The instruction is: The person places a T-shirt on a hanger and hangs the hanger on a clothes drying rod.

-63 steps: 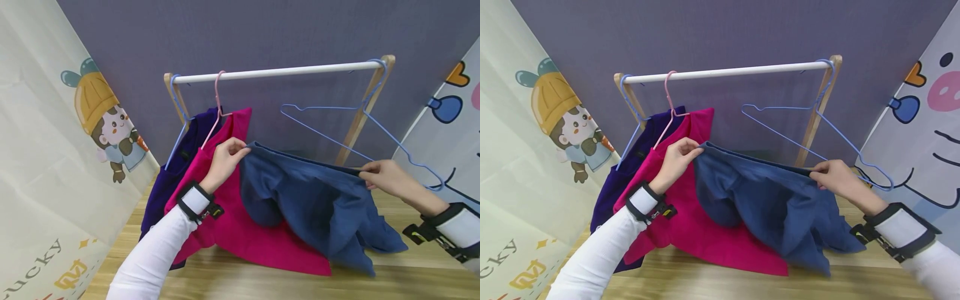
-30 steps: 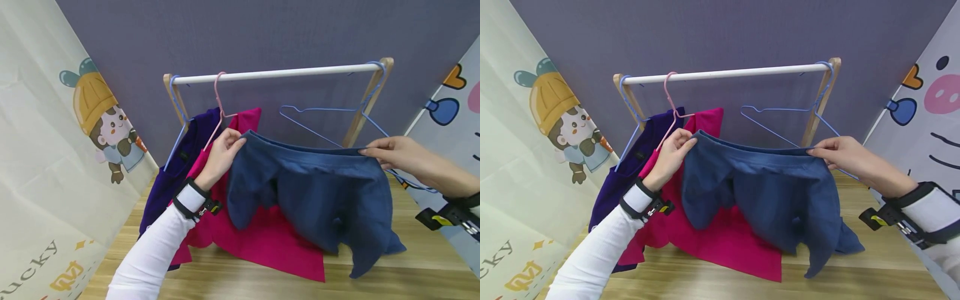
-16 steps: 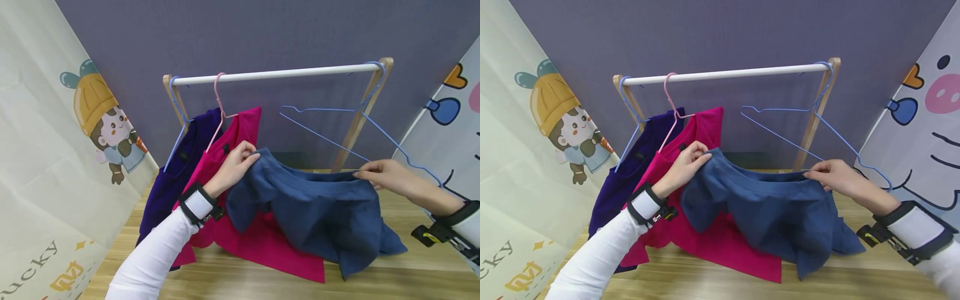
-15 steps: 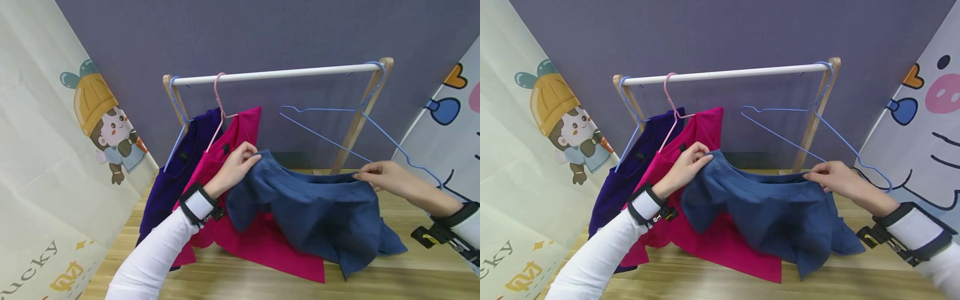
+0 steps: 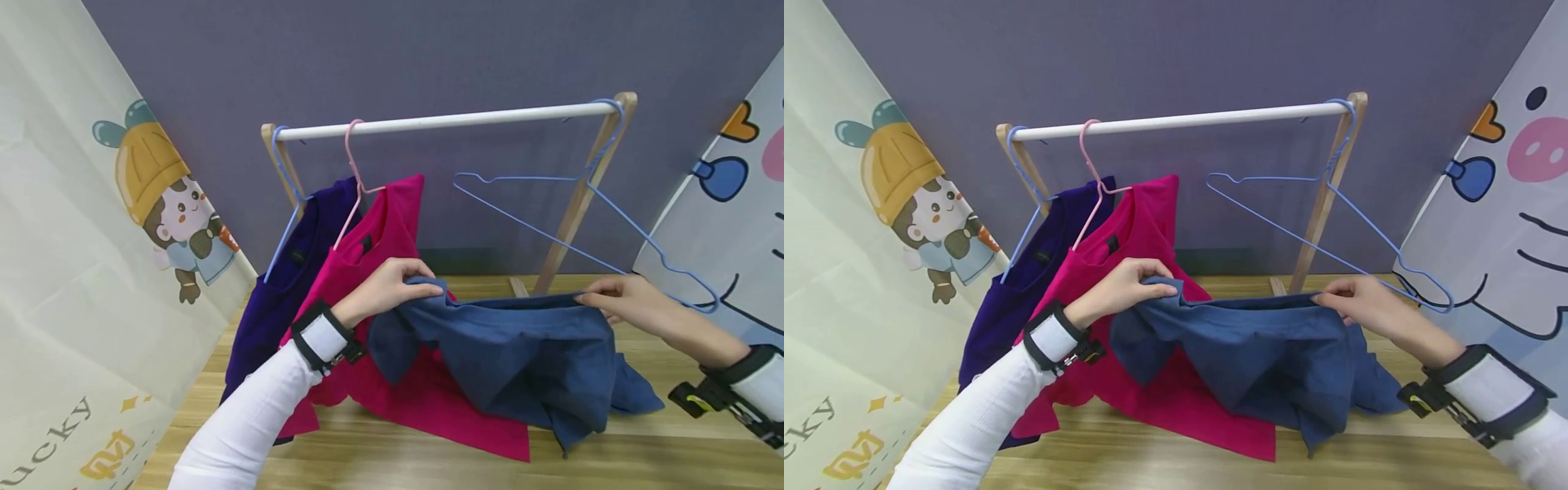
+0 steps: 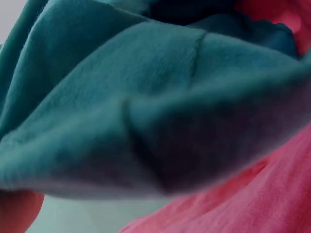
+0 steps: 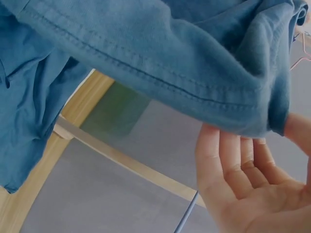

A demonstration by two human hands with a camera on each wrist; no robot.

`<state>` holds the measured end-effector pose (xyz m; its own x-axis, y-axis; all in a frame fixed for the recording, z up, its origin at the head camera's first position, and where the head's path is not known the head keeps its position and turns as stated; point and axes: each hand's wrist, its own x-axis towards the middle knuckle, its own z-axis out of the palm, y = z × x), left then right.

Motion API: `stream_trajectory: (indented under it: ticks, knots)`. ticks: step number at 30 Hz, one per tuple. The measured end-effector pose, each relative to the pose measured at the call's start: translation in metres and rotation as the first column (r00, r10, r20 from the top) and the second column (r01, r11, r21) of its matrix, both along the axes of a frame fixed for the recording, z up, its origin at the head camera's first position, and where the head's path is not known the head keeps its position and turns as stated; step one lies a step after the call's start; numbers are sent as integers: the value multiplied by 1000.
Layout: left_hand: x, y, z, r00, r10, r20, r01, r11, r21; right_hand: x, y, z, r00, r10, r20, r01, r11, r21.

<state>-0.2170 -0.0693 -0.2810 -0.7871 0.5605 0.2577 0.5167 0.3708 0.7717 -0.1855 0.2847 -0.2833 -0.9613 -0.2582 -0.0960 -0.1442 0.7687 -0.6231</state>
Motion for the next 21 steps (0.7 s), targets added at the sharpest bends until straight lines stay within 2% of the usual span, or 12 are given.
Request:
stream_trajectory:
  ticks: [3,9,14,16,18,19,20,21]
  knots:
    - [1,0,0,999,-37,-7,37,999,-22,0,0,-2,1000,13,-4,-13,1000,-2]
    - [1,4,-2,994,-108,-19,108,994,12,-3,-2,-3,999,52,-14,-52,999,15]
    - [1,9,-3,993,-103,-60,104,995,11,-8,-3,3,995,65,-73,-69,996,-55]
    - [1,11,-3,992,-93,-84,93,996,-2,-10,-1,10,989,39,-143,-50,996,-75]
    - [1,12,-4,991,-80,-103,78,997,-23,-11,1,18,973,-13,-230,-8,996,-94]
    - [2,12,-4,991,-73,-109,70,997,-32,-11,2,23,955,-52,-291,24,995,-99]
    - [2,12,-4,991,-69,-112,65,997,-40,-11,3,27,930,-93,-356,61,993,-101]
    - [2,13,-4,992,-64,-112,59,997,-47,-11,3,32,894,-136,-428,101,990,-103]
